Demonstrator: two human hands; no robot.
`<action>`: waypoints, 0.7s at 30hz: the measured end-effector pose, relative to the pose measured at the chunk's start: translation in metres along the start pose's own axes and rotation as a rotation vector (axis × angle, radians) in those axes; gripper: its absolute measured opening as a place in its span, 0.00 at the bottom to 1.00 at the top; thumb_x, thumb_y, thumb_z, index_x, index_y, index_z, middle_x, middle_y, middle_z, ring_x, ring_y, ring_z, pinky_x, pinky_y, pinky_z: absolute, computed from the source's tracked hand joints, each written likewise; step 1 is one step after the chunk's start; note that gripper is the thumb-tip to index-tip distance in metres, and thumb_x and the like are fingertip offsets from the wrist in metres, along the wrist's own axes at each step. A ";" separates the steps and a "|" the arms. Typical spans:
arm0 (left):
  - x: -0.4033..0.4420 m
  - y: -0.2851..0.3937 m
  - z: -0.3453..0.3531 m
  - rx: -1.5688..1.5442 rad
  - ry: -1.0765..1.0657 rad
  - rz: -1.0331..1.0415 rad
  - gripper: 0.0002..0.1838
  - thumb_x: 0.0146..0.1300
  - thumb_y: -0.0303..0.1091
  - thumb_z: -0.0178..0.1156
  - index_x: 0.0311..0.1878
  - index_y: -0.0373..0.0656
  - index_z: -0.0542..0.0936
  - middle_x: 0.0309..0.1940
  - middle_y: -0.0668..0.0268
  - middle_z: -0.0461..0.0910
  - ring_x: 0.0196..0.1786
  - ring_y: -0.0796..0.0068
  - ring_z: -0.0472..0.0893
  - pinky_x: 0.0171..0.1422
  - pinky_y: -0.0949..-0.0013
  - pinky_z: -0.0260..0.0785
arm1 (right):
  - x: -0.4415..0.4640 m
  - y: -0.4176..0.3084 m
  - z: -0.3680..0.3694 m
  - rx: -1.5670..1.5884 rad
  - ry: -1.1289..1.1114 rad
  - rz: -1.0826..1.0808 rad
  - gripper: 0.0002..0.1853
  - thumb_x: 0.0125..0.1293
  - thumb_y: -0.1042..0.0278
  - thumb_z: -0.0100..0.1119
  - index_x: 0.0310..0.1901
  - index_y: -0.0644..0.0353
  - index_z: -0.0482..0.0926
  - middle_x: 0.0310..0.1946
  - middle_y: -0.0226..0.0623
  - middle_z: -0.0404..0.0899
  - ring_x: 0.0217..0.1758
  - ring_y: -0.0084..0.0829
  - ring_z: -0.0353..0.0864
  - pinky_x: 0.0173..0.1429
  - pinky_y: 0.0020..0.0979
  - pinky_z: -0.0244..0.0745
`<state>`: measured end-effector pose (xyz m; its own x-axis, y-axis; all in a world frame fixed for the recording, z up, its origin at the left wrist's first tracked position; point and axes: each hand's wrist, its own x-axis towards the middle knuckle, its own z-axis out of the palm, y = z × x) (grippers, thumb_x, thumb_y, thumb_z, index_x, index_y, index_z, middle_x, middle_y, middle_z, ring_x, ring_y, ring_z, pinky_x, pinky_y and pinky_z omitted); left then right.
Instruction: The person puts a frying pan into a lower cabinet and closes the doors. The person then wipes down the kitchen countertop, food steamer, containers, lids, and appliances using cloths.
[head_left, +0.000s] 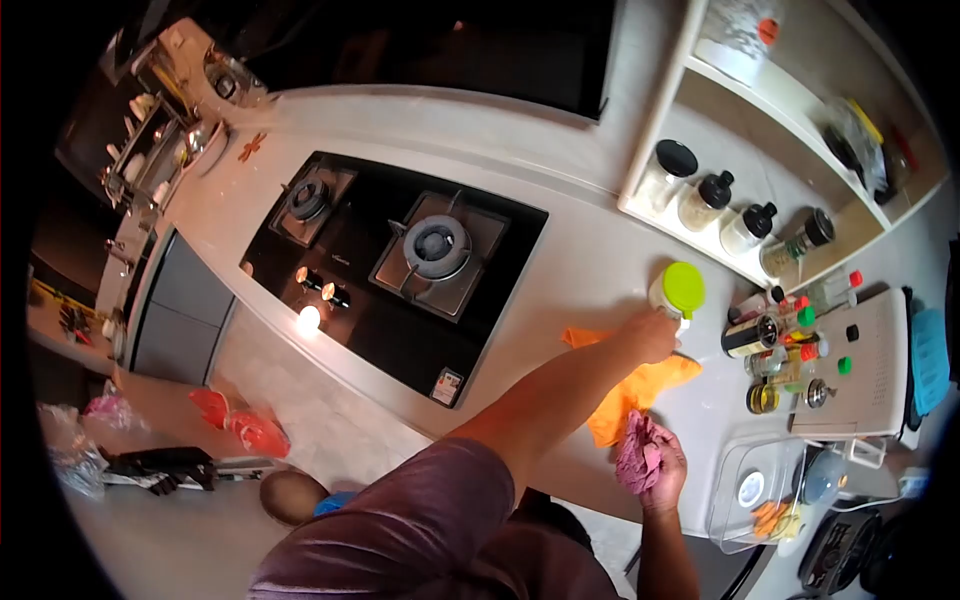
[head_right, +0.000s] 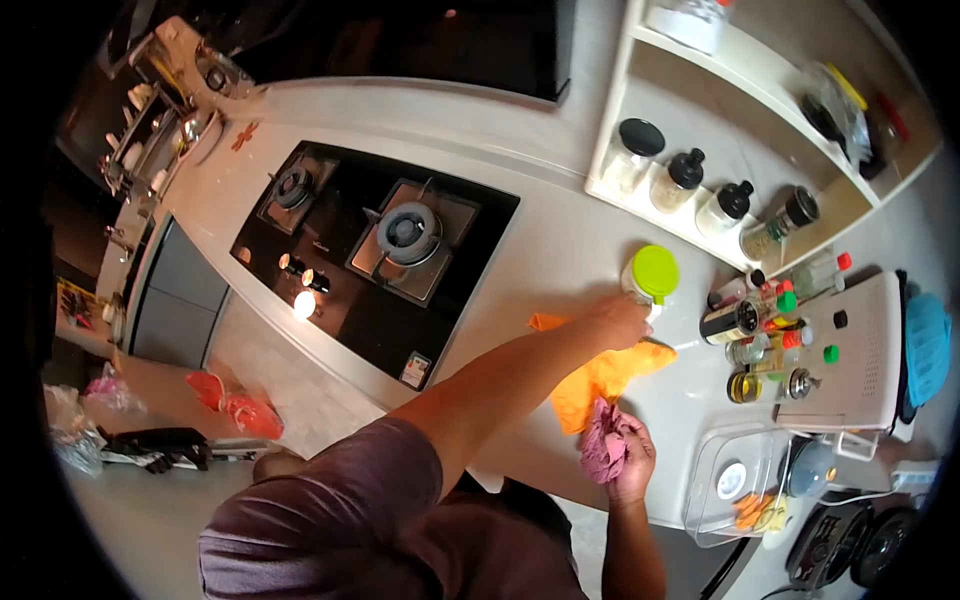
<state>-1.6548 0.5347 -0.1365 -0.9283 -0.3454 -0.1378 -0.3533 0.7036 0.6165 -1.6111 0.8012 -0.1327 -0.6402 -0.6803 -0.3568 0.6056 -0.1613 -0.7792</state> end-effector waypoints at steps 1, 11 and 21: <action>-0.002 0.002 -0.004 0.010 -0.012 0.008 0.25 0.72 0.49 0.64 0.62 0.39 0.83 0.58 0.49 0.85 0.63 0.48 0.83 0.69 0.48 0.75 | 0.000 0.002 0.008 0.060 -0.010 0.026 0.15 0.77 0.73 0.53 0.59 0.75 0.78 0.57 0.53 0.84 0.61 0.42 0.85 0.70 0.41 0.79; -0.118 -0.059 -0.025 -0.684 0.345 0.043 0.17 0.75 0.43 0.63 0.58 0.44 0.88 0.45 0.53 0.90 0.47 0.58 0.89 0.57 0.61 0.79 | -0.008 -0.043 0.058 0.245 -0.204 0.015 0.30 0.80 0.60 0.46 0.77 0.70 0.65 0.75 0.50 0.71 0.77 0.43 0.72 0.81 0.42 0.66; -0.189 -0.036 -0.076 -0.540 0.274 0.021 0.16 0.70 0.24 0.62 0.59 0.39 0.87 0.51 0.62 0.86 0.55 0.72 0.85 0.62 0.69 0.76 | 0.040 -0.021 0.008 -0.417 0.126 -0.117 0.13 0.72 0.84 0.52 0.52 0.69 0.84 0.40 0.38 0.86 0.41 0.25 0.84 0.48 0.27 0.81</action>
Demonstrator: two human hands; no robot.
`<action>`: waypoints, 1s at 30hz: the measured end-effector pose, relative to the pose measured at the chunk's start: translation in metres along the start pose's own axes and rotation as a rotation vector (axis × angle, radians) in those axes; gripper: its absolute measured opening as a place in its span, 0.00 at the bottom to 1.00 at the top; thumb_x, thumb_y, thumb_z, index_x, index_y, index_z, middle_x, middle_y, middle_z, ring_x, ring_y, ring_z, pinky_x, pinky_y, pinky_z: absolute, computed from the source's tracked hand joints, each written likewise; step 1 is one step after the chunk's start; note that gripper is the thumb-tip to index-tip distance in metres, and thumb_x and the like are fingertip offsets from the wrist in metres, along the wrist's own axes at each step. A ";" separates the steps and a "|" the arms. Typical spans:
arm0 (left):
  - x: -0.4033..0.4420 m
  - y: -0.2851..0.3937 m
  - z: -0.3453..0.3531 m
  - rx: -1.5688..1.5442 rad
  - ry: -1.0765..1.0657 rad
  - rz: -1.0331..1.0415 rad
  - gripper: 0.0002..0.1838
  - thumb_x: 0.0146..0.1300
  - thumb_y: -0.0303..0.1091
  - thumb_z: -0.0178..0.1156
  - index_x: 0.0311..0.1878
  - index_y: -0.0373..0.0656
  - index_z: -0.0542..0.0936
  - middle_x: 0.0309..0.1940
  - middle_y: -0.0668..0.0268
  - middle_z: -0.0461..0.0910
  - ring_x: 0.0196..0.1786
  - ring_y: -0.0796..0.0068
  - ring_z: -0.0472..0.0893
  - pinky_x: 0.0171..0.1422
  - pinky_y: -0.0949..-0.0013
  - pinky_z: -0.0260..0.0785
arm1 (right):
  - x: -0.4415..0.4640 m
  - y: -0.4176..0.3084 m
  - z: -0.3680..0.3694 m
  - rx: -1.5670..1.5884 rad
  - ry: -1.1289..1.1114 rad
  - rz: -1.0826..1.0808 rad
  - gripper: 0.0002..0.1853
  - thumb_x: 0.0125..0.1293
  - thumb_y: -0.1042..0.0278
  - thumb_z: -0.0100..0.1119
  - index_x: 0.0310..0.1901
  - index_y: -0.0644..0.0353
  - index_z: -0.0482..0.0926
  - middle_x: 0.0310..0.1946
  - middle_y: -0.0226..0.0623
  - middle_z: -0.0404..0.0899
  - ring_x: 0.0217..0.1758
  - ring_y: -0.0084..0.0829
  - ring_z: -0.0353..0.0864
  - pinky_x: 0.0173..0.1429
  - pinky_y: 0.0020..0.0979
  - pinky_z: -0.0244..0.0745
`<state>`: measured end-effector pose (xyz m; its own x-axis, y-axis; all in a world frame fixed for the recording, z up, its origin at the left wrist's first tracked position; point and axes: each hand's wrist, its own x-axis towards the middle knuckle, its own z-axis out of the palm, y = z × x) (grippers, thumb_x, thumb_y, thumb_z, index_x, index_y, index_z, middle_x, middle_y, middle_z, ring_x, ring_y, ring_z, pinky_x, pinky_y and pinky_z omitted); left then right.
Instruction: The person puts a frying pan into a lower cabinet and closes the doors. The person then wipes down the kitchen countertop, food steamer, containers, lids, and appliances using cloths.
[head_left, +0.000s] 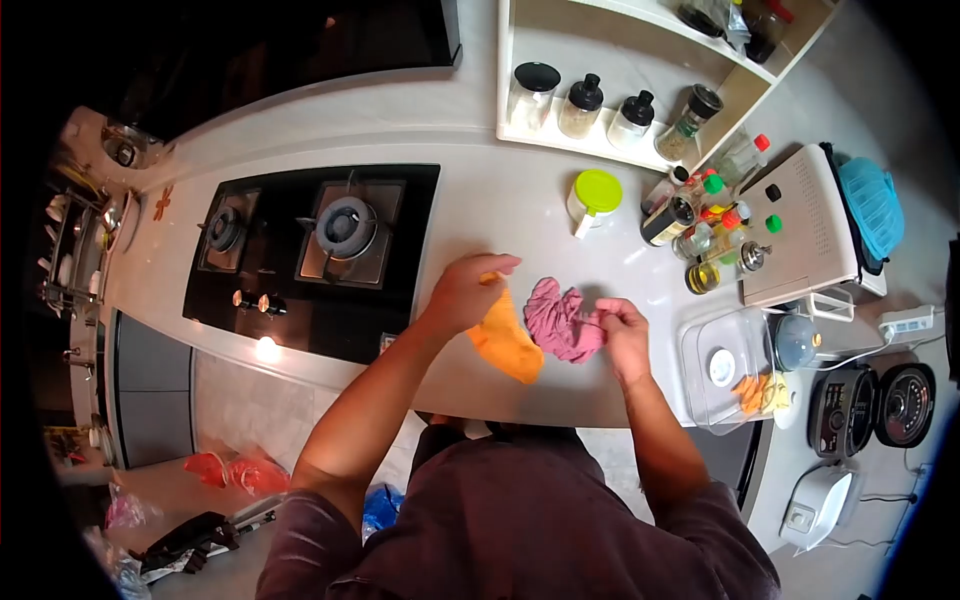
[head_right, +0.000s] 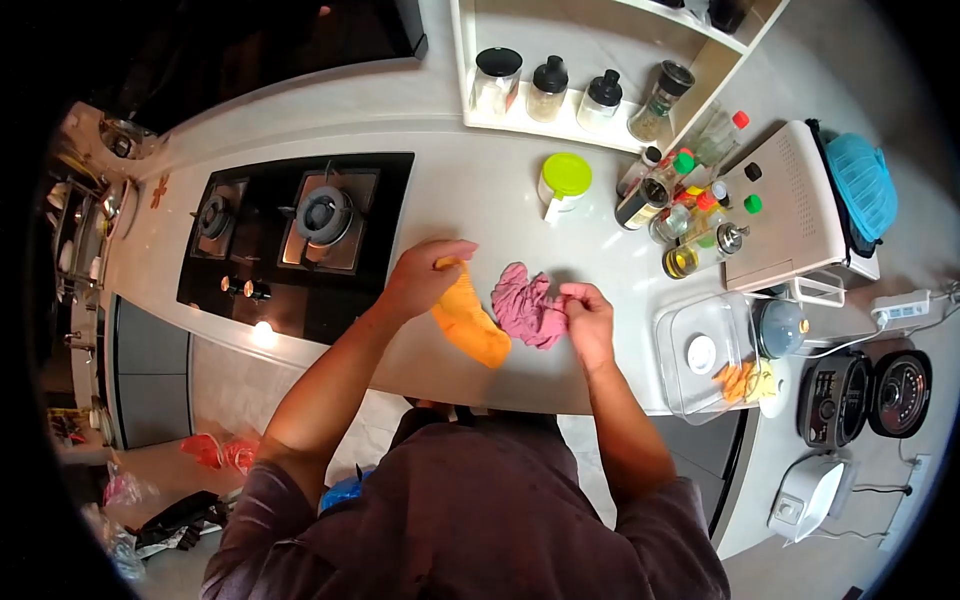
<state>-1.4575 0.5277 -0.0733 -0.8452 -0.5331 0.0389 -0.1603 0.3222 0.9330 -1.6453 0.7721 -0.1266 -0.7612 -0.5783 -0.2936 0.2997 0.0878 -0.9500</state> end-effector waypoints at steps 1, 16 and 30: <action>0.003 0.023 0.003 -0.053 -0.011 0.009 0.16 0.70 0.22 0.61 0.59 0.39 0.87 0.51 0.62 0.86 0.55 0.71 0.85 0.62 0.69 0.76 | -0.011 -0.022 0.004 0.084 0.020 0.028 0.13 0.73 0.84 0.50 0.52 0.68 0.83 0.40 0.38 0.86 0.41 0.25 0.84 0.48 0.27 0.81; 0.032 0.184 0.086 0.047 -0.203 0.521 0.19 0.70 0.34 0.66 0.62 0.43 0.85 0.69 0.52 0.77 0.67 0.55 0.80 0.67 0.62 0.75 | -0.124 -0.115 -0.039 -0.051 -0.285 -0.109 0.16 0.72 0.90 0.48 0.54 0.68 0.82 0.43 0.35 0.85 0.45 0.23 0.84 0.54 0.27 0.80; -0.076 0.096 -0.002 -0.377 -0.016 -0.112 0.14 0.72 0.16 0.60 0.58 0.34 0.85 0.47 0.62 0.89 0.44 0.73 0.88 0.51 0.70 0.80 | -0.007 -0.044 -0.024 -1.369 0.114 -0.614 0.34 0.71 0.44 0.67 0.64 0.67 0.77 0.73 0.61 0.68 0.76 0.66 0.66 0.78 0.66 0.60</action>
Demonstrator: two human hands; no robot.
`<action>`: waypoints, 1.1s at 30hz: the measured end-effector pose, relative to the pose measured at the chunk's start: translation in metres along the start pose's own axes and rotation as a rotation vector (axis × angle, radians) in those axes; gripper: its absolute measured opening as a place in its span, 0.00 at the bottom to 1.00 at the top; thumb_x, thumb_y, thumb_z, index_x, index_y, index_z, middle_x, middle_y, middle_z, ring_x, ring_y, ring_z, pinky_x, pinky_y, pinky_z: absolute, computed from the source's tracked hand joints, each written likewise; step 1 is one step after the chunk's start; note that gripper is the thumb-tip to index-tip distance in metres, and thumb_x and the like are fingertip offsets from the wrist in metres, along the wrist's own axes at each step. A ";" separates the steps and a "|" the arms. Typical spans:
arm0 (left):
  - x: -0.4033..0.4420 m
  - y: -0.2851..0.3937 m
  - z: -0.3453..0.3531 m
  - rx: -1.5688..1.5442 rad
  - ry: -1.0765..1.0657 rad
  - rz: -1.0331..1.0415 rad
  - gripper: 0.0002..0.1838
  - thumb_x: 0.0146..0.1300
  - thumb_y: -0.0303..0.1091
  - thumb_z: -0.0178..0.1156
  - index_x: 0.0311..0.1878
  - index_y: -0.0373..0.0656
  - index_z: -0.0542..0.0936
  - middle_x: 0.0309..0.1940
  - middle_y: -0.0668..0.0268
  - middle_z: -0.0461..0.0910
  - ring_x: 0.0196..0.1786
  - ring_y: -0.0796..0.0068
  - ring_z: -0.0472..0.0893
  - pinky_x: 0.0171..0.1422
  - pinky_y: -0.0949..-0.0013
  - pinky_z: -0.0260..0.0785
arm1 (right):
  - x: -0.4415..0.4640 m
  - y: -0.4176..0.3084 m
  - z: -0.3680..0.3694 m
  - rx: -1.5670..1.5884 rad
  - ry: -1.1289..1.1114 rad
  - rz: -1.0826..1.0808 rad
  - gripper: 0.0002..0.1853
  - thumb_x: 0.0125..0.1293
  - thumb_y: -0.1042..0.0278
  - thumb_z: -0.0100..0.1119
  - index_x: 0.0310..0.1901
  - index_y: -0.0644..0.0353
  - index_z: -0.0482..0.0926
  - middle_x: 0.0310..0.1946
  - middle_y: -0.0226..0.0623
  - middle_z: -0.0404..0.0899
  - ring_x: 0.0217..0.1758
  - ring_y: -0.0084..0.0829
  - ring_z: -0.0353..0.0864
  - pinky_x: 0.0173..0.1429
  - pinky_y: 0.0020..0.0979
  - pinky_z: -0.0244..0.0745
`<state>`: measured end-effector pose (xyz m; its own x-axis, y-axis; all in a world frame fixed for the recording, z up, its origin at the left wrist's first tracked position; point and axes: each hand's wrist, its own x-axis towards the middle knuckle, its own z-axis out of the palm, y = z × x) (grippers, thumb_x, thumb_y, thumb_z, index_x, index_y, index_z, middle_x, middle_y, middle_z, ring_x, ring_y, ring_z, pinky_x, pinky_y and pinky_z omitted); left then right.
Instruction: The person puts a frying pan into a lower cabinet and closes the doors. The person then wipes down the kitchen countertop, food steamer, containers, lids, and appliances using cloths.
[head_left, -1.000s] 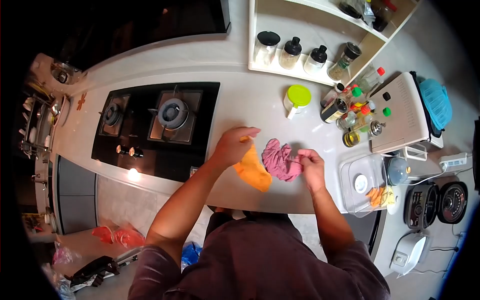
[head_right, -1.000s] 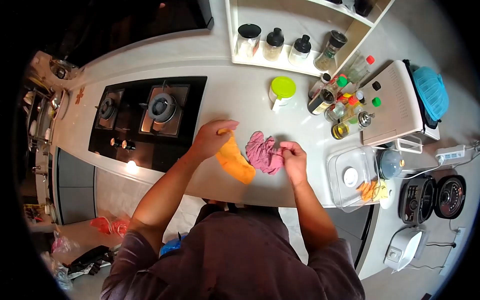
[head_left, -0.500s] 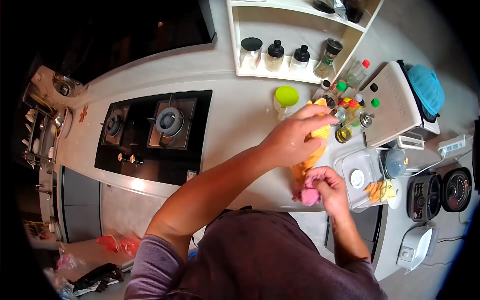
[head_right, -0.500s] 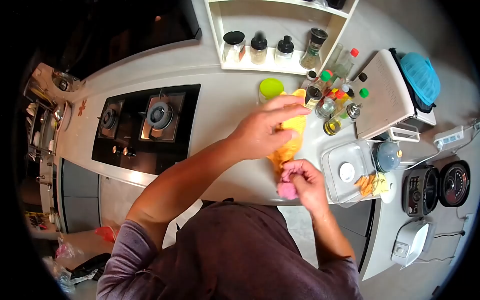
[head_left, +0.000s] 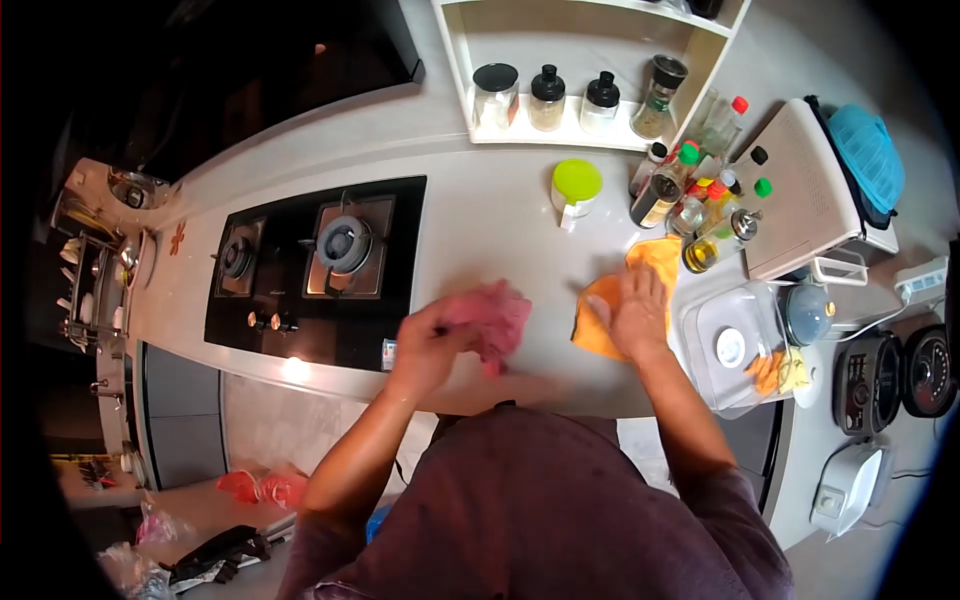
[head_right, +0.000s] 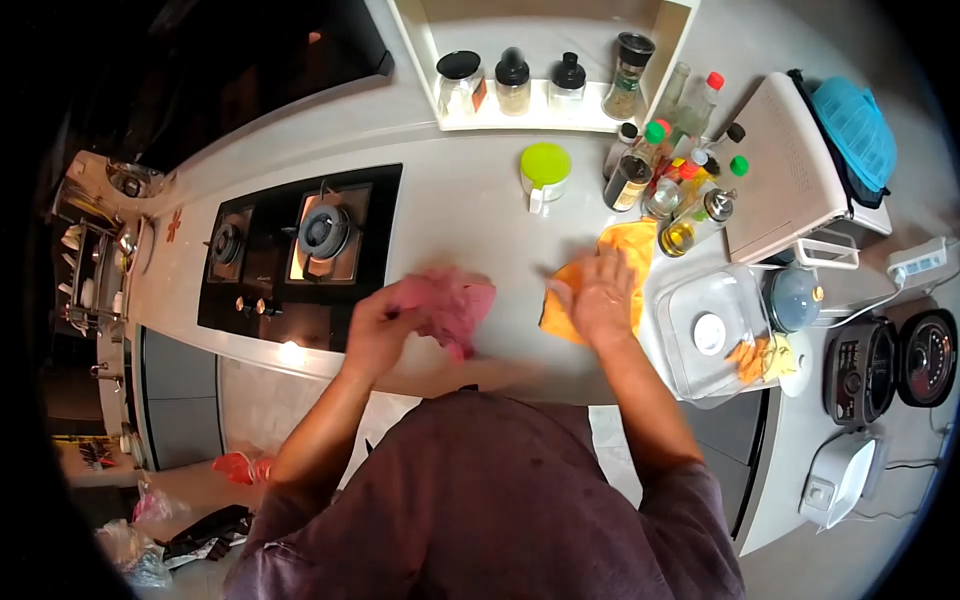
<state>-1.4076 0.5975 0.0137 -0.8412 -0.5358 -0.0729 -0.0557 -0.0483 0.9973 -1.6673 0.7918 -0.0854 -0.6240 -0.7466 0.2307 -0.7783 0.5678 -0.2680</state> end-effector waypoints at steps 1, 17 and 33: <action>-0.010 -0.013 -0.016 -0.032 0.091 0.027 0.14 0.72 0.17 0.60 0.58 0.34 0.85 0.47 0.61 0.90 0.44 0.74 0.88 0.50 0.70 0.80 | -0.014 0.026 0.044 -0.019 -0.053 0.023 0.36 0.71 0.42 0.66 0.67 0.67 0.75 0.77 0.62 0.63 0.79 0.68 0.61 0.79 0.68 0.57; -0.053 -0.012 -0.063 -0.430 0.069 -0.054 0.15 0.75 0.29 0.64 0.62 0.35 0.85 0.58 0.62 0.87 0.58 0.70 0.86 0.65 0.66 0.77 | 0.016 -0.151 -0.042 1.209 -0.319 -0.318 0.31 0.68 0.64 0.76 0.70 0.59 0.77 0.66 0.45 0.81 0.69 0.41 0.80 0.69 0.42 0.77; -0.051 0.043 -0.075 -0.183 0.522 -0.100 0.13 0.78 0.36 0.65 0.58 0.41 0.89 0.40 0.64 0.90 0.36 0.77 0.85 0.43 0.72 0.80 | 0.080 -0.122 -0.065 1.128 -0.651 -0.394 0.07 0.76 0.77 0.65 0.52 0.67 0.81 0.43 0.36 0.86 0.43 0.22 0.87 0.44 0.27 0.84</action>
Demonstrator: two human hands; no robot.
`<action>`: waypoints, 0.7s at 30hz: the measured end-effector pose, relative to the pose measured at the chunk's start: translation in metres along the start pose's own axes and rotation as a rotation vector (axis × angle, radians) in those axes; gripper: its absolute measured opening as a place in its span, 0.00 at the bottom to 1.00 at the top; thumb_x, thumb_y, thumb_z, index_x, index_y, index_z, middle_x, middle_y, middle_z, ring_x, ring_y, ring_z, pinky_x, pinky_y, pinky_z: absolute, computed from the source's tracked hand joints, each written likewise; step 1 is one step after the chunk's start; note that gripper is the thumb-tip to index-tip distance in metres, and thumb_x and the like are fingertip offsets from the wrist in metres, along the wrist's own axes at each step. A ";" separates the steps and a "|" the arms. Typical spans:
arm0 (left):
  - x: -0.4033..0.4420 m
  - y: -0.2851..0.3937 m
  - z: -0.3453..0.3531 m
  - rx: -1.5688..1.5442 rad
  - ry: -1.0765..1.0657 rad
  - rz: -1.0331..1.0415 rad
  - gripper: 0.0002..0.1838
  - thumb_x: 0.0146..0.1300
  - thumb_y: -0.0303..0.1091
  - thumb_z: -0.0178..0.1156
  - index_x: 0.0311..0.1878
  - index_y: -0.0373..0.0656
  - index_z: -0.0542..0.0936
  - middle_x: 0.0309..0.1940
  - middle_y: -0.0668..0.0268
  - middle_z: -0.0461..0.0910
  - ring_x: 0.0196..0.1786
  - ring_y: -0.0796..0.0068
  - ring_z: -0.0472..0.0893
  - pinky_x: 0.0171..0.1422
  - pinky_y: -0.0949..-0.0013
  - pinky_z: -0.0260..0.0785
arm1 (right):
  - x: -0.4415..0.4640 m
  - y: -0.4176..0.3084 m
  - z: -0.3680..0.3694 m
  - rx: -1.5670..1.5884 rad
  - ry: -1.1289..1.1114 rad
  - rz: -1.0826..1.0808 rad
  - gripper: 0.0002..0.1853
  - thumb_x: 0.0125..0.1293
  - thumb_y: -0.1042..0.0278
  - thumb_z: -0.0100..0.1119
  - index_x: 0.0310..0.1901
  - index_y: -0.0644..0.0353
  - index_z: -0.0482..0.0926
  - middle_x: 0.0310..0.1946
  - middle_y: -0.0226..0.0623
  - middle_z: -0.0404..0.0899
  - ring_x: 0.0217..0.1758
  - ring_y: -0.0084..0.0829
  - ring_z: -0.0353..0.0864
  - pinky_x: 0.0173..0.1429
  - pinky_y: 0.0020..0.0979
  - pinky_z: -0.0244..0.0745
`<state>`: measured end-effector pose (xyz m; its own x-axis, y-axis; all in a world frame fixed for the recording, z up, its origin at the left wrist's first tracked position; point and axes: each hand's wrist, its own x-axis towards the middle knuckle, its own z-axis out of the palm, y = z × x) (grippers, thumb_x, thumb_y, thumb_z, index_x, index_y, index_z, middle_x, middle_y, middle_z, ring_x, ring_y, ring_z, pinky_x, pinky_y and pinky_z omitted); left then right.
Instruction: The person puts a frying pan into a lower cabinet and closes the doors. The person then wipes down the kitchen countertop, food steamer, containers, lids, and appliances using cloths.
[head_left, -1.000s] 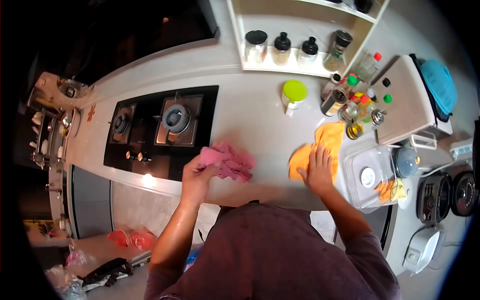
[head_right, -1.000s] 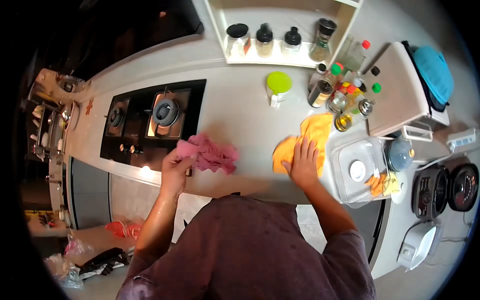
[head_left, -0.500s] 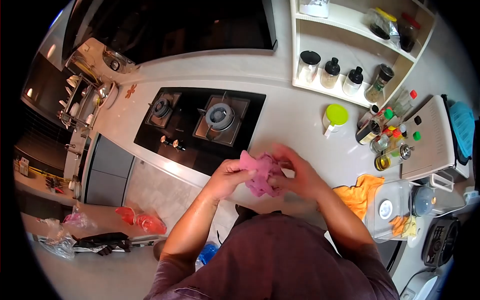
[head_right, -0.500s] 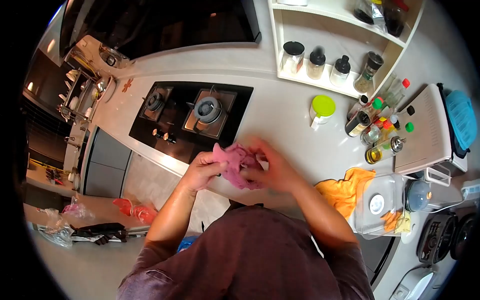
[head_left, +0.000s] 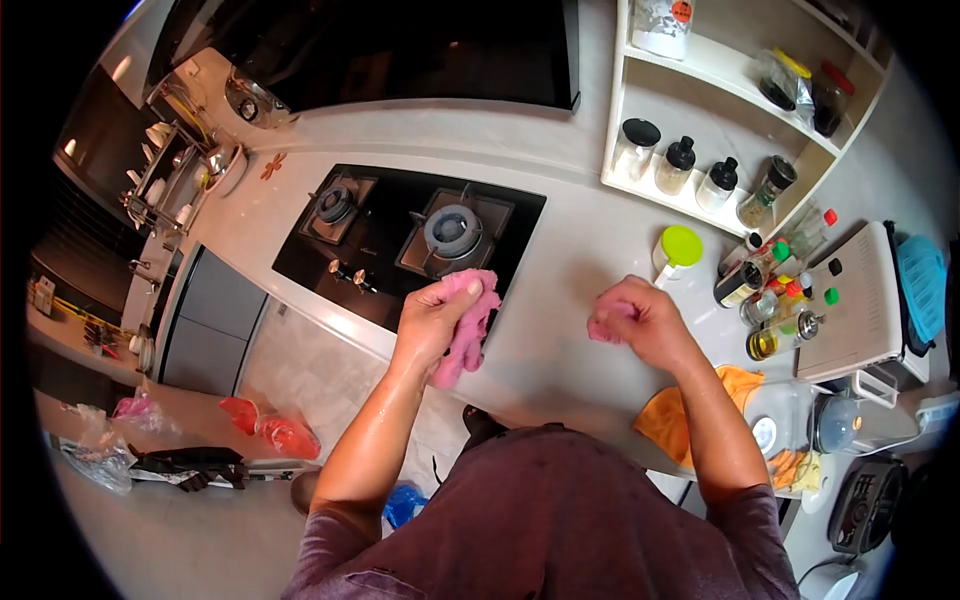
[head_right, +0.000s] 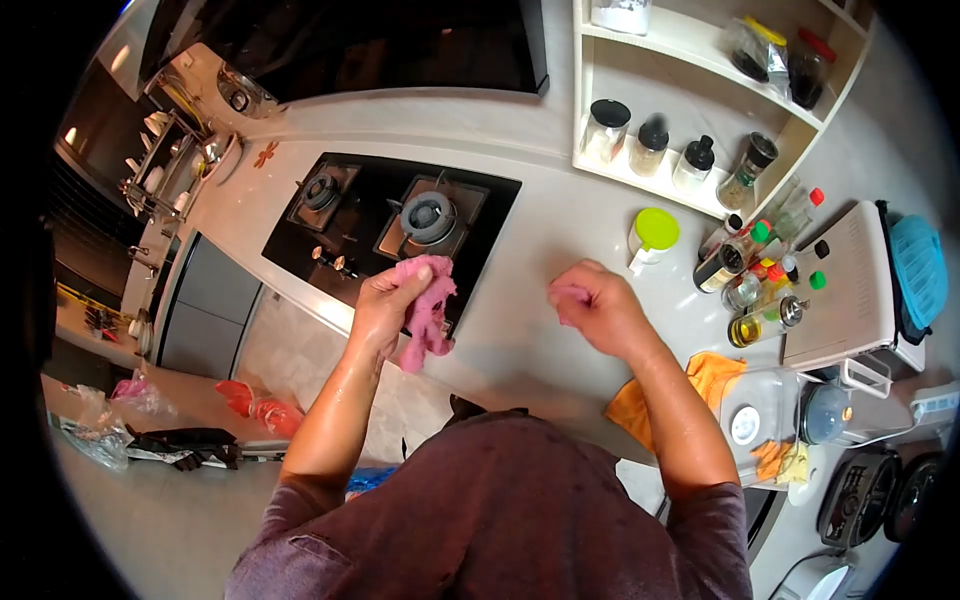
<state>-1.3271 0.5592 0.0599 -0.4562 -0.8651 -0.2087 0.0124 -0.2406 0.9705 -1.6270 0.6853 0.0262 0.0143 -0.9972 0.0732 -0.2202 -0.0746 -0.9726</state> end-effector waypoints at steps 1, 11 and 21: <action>0.004 -0.001 0.003 -0.003 -0.001 0.042 0.14 0.79 0.37 0.65 0.58 0.40 0.89 0.41 0.64 0.90 0.37 0.78 0.86 0.45 0.72 0.80 | 0.000 -0.006 0.004 -0.097 -0.038 -0.012 0.07 0.77 0.77 0.65 0.52 0.67 0.82 0.45 0.37 0.86 0.45 0.22 0.87 0.45 0.27 0.84; 0.025 -0.050 0.043 -0.605 -0.495 -0.123 0.29 0.84 0.54 0.51 0.66 0.35 0.80 0.61 0.58 0.86 0.63 0.65 0.84 0.72 0.61 0.73 | 0.035 -0.051 0.019 0.434 -0.021 -0.056 0.09 0.80 0.76 0.60 0.57 0.63 0.80 0.47 0.28 0.84 0.50 0.17 0.81 0.55 0.24 0.78; 0.026 -0.059 0.037 -0.232 -0.304 0.140 0.13 0.74 0.28 0.68 0.59 0.38 0.87 0.52 0.66 0.89 0.50 0.78 0.84 0.60 0.69 0.76 | 0.004 -0.017 0.010 0.086 0.110 -0.092 0.06 0.81 0.74 0.59 0.54 0.62 0.79 0.44 0.27 0.83 0.42 0.15 0.79 0.47 0.22 0.77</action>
<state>-1.3730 0.5676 0.0013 -0.6781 -0.7350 0.0025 0.2773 -0.2527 0.9270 -1.6138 0.6828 0.0411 -0.0772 -0.9802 0.1825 -0.1391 -0.1706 -0.9755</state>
